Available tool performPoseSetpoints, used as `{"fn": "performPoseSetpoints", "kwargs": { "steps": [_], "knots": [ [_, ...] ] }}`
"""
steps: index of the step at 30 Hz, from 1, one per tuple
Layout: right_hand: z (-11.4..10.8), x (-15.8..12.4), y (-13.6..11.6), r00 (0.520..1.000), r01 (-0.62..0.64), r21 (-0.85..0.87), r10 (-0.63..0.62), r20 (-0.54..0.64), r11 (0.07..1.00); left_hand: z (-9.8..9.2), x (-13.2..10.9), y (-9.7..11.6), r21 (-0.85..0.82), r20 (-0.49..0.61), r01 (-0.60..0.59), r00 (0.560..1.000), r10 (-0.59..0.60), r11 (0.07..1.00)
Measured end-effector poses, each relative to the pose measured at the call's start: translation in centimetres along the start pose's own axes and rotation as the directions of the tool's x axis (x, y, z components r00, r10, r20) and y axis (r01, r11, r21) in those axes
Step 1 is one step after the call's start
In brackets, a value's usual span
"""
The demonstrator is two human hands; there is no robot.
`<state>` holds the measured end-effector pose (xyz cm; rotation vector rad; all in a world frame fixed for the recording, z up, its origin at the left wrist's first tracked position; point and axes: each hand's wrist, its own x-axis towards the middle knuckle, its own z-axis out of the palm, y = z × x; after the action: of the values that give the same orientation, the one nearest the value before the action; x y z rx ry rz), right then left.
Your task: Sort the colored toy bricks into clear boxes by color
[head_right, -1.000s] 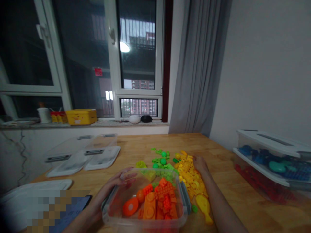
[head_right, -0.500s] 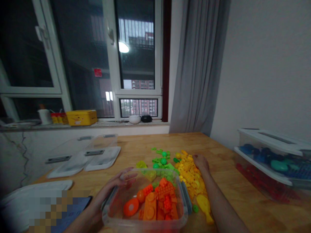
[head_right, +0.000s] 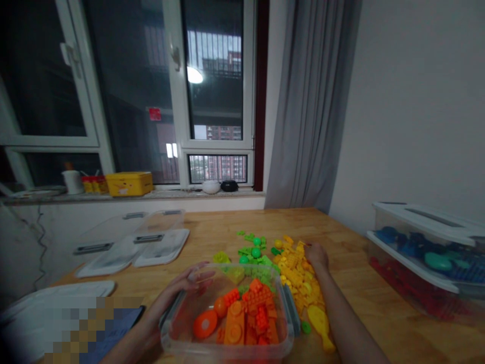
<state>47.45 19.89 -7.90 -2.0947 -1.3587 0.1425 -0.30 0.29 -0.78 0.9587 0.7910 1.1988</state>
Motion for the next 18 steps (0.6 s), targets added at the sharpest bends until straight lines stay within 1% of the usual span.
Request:
{"fn": "performPoseSetpoints", "kwargs": {
  "steps": [4, 7, 10, 13, 18],
  "knots": [
    [-0.7, 0.0, 0.5, 1.0, 0.014, -0.034, -0.014, -0.006, 0.999, 0.2, -0.2, 0.1, -0.005, -0.011, 0.005, 1.0, -0.005, 1.0],
    [-1.2, -0.1, 0.8, 0.998, 0.057, -0.046, -0.057, 0.001, 0.997, 0.5, -0.4, 0.5, 0.013, -0.017, -0.009, 1.0, 0.009, 1.0],
    [-1.5, -0.1, 1.0, 0.996, 0.094, -0.049, -0.093, 0.017, 0.994, 0.6, -0.4, 0.6, 0.002, 0.0, 0.01, 1.0, -0.01, 1.0],
    [-1.7, -0.1, 0.9, 0.994, 0.106, -0.045, -0.105, 0.018, 0.993, 0.5, -0.2, 0.5, 0.007, 0.016, 0.006, 1.0, -0.006, 1.0],
    [-2.2, 0.1, 0.8, 0.994, 0.102, -0.002, -0.102, 0.029, 0.995, 0.1, 0.1, 0.3, 0.024, 0.002, -0.012, 1.0, 0.012, 1.0]
  ]
}}
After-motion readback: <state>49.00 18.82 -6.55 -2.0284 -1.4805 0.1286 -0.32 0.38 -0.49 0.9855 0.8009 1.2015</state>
